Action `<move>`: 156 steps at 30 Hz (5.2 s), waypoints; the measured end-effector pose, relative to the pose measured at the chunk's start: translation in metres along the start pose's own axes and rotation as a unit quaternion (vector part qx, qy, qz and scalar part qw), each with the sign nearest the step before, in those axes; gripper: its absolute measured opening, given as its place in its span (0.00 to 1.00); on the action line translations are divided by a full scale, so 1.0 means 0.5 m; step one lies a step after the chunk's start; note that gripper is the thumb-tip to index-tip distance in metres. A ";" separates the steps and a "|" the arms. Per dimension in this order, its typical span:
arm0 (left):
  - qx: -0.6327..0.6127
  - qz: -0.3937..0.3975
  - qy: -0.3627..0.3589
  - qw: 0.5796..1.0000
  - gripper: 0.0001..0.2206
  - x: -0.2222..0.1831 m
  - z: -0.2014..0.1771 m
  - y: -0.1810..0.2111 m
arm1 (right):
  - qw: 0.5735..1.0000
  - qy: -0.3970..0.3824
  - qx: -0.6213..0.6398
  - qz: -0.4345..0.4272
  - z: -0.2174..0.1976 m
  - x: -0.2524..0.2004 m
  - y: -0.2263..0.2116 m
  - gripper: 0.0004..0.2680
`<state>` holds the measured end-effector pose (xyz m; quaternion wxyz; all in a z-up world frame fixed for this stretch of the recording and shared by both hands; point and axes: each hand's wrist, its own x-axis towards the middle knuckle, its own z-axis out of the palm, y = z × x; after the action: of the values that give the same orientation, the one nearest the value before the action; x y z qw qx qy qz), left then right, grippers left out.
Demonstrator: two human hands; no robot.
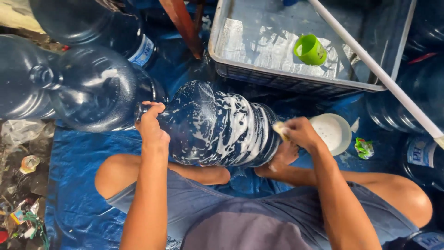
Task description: Scrubbing the exterior of a large plastic water jug with a sponge and soapy water, then rinsing it with water from a cup.
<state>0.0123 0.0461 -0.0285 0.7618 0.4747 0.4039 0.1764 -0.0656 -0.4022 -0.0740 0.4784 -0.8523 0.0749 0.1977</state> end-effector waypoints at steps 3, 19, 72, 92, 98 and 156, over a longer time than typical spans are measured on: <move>-0.001 0.033 -0.009 0.999 0.17 -0.061 0.016 0.040 | 0.964 0.128 0.193 0.130 -0.033 -0.001 0.141 0.17; -0.287 -0.136 -0.176 0.932 0.08 -0.056 -0.087 -0.005 | 0.896 0.253 0.345 0.119 -0.104 -0.082 -0.127 0.11; 0.305 0.214 -0.480 0.794 0.21 -0.387 0.139 0.134 | 0.866 0.151 -0.300 -0.370 -0.023 -0.170 -0.518 0.15; 0.317 0.230 -0.488 0.781 0.22 -0.321 0.123 0.163 | 0.889 -0.105 -0.188 -0.403 -0.047 -0.273 -0.513 0.28; 0.328 0.264 -0.488 0.764 0.22 -0.333 0.131 0.161 | 0.869 0.100 -0.352 -0.331 -0.077 -0.230 -0.504 0.22; 0.592 0.375 -0.355 0.619 0.38 -0.308 0.189 0.196 | 0.830 0.147 -0.186 -0.505 0.061 -0.293 -0.333 0.12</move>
<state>0.0036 -0.0615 0.1466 0.2680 0.9587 -0.0941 -0.0122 -0.1543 -0.2970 0.1028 0.3270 -0.8632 -0.3350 -0.1891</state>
